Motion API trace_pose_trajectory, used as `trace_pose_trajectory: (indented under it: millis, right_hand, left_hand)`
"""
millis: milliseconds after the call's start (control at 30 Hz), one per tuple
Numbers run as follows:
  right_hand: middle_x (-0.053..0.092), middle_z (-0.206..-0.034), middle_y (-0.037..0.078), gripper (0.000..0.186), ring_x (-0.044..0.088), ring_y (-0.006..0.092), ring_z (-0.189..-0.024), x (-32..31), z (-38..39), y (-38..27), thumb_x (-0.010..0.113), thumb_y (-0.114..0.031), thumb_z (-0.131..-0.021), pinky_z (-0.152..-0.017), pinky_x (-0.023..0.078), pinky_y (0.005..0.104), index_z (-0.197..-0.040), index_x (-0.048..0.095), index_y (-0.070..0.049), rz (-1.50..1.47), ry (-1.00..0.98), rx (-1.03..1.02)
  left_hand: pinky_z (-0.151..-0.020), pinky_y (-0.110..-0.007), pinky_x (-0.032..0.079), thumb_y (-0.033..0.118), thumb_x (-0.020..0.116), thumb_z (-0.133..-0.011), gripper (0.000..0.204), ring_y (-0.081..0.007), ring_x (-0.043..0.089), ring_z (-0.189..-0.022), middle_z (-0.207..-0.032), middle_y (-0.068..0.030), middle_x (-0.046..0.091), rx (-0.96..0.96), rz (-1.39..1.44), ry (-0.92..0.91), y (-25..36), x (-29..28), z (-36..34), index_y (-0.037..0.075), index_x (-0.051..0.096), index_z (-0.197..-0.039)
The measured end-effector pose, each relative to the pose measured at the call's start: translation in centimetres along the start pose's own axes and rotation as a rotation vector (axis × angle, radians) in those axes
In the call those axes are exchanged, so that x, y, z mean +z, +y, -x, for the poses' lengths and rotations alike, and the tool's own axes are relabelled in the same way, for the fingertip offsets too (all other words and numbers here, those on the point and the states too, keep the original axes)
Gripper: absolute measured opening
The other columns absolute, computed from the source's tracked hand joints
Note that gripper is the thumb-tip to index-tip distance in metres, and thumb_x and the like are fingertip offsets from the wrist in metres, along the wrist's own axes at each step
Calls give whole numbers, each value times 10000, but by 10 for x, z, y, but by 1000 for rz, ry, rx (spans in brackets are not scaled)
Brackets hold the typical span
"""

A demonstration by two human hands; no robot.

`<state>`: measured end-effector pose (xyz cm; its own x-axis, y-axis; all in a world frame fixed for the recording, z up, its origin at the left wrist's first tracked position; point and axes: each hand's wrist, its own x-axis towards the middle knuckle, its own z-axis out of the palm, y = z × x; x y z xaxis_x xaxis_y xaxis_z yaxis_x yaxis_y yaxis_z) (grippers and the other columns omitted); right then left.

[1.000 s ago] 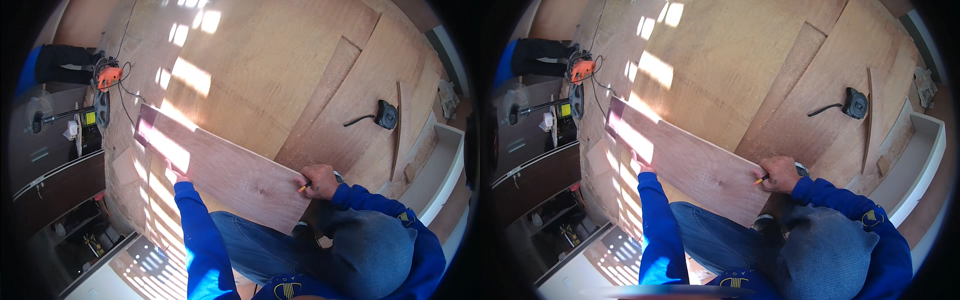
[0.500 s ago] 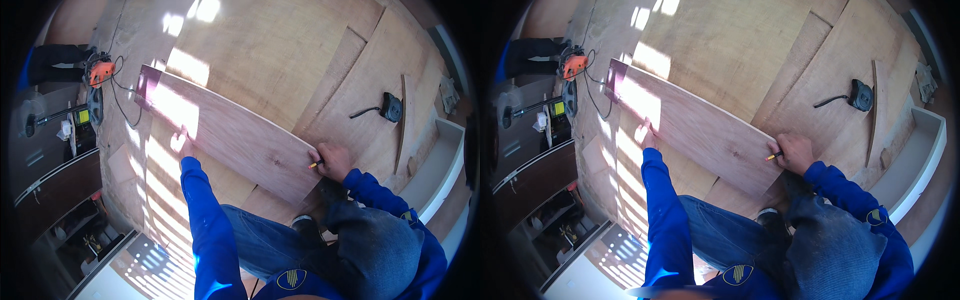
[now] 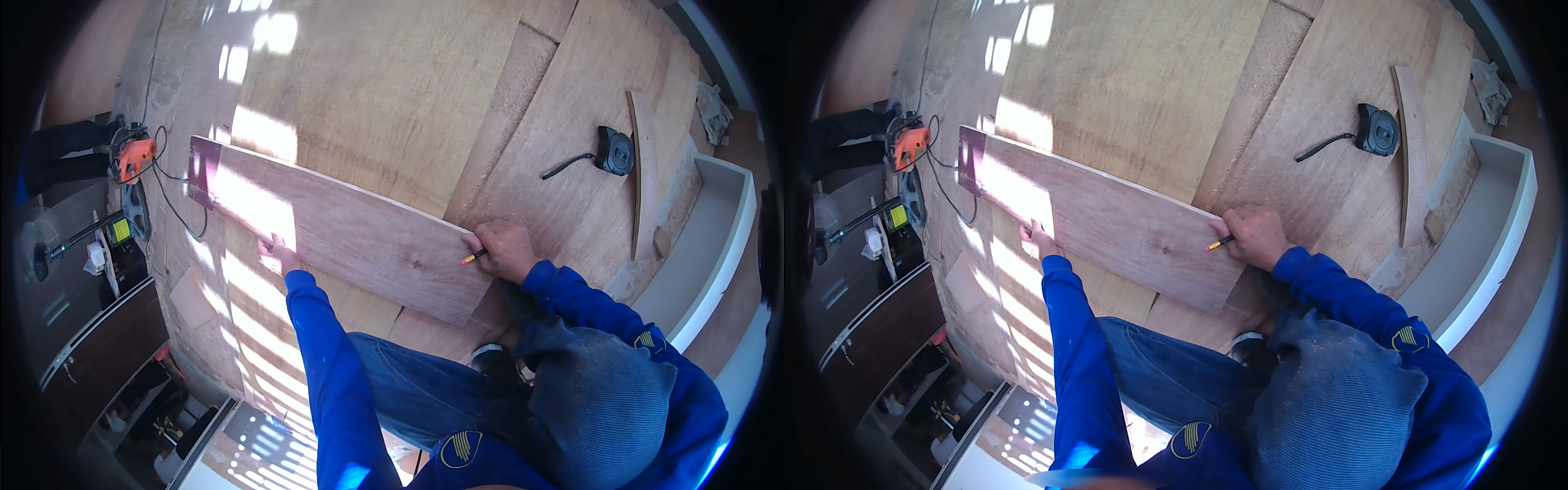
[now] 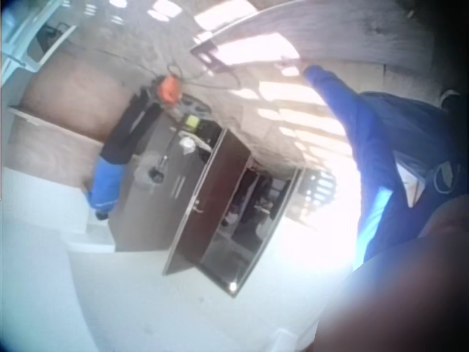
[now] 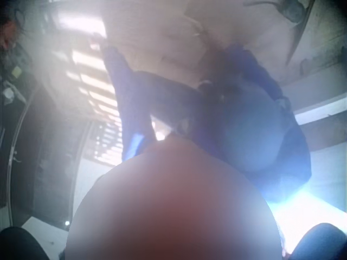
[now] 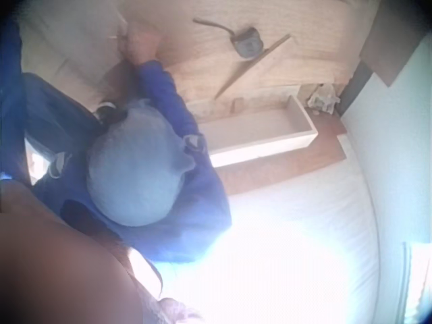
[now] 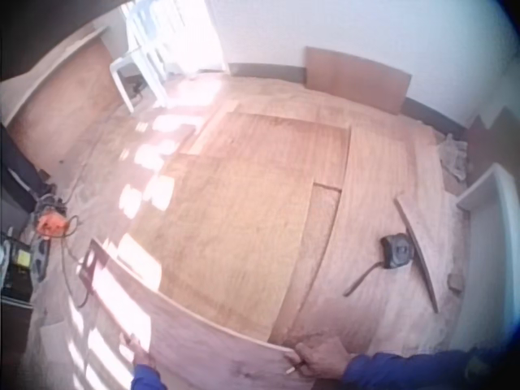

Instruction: The person measures a wooden board with a tape measure and marks it with a pencil. They then position the board on the floor, measure and mark it again, and prepare to cut it with a circular saw.

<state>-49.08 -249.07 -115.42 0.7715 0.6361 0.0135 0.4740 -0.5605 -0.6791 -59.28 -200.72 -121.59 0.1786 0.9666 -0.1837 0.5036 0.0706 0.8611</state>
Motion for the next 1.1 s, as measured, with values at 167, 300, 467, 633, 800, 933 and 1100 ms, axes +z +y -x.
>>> trace_pose_trajectory:
  millis: [167,300,467,633,800,933,1100]
  right_hand:
    - [634,-725,125,279,653,355,-692,14,-11,-2,706,-259,-982,-614,517,476,-796,589,-87,-9,-48,52]
    - [634,-726,126,236,659,359,-700,11,-18,-4,706,-266,-979,-616,521,482,-843,621,-94,-39,-38,47]
    - [669,-749,136,315,695,364,-730,-16,0,-5,734,-388,-947,-606,538,502,-939,618,-95,1,-204,153]
    - [702,-810,147,352,715,378,-776,-17,13,6,748,-379,-919,-642,546,502,-1088,623,-97,-69,-276,172]
    - [686,-785,142,345,703,381,-756,-12,6,8,759,-362,-893,-643,537,514,-1067,617,-100,-92,-276,160]
    - [676,-779,132,335,694,376,-748,-13,4,8,764,-358,-888,-627,530,513,-1035,608,-100,-61,-317,125]
    - [668,-779,125,316,693,367,-751,-10,6,10,769,-343,-884,-610,522,511,-1004,599,-105,-21,-348,99]
  left_hand:
    - [-993,-447,551,308,640,-1068,481,-291,617,-1116,-1271,-163,568,18,-220,97,14,5,2,5,571,-1437]
    - [-975,-456,528,326,637,-1069,443,-289,610,-1062,-1172,-170,595,91,-299,165,16,7,-7,-13,639,-1353]
    - [-1056,-488,508,303,620,-1071,520,-360,612,-1246,-1408,-263,605,110,-299,126,15,7,-3,-21,569,-1475]
    - [-998,-479,523,248,562,-1088,421,-300,633,-1172,-1366,-187,652,63,-171,59,28,12,15,-27,621,-1402]
    - [-960,-433,556,286,576,-1084,433,-296,667,-1103,-1284,-186,690,46,-92,78,35,15,19,-11,638,-1392]
    - [-946,-430,564,288,585,-1082,423,-290,669,-1087,-1274,-170,685,63,-169,90,28,10,9,3,640,-1389]
    - [-888,-415,548,291,602,-1075,366,-248,643,-1013,-1166,-132,685,54,-135,75,21,6,2,11,656,-1306]
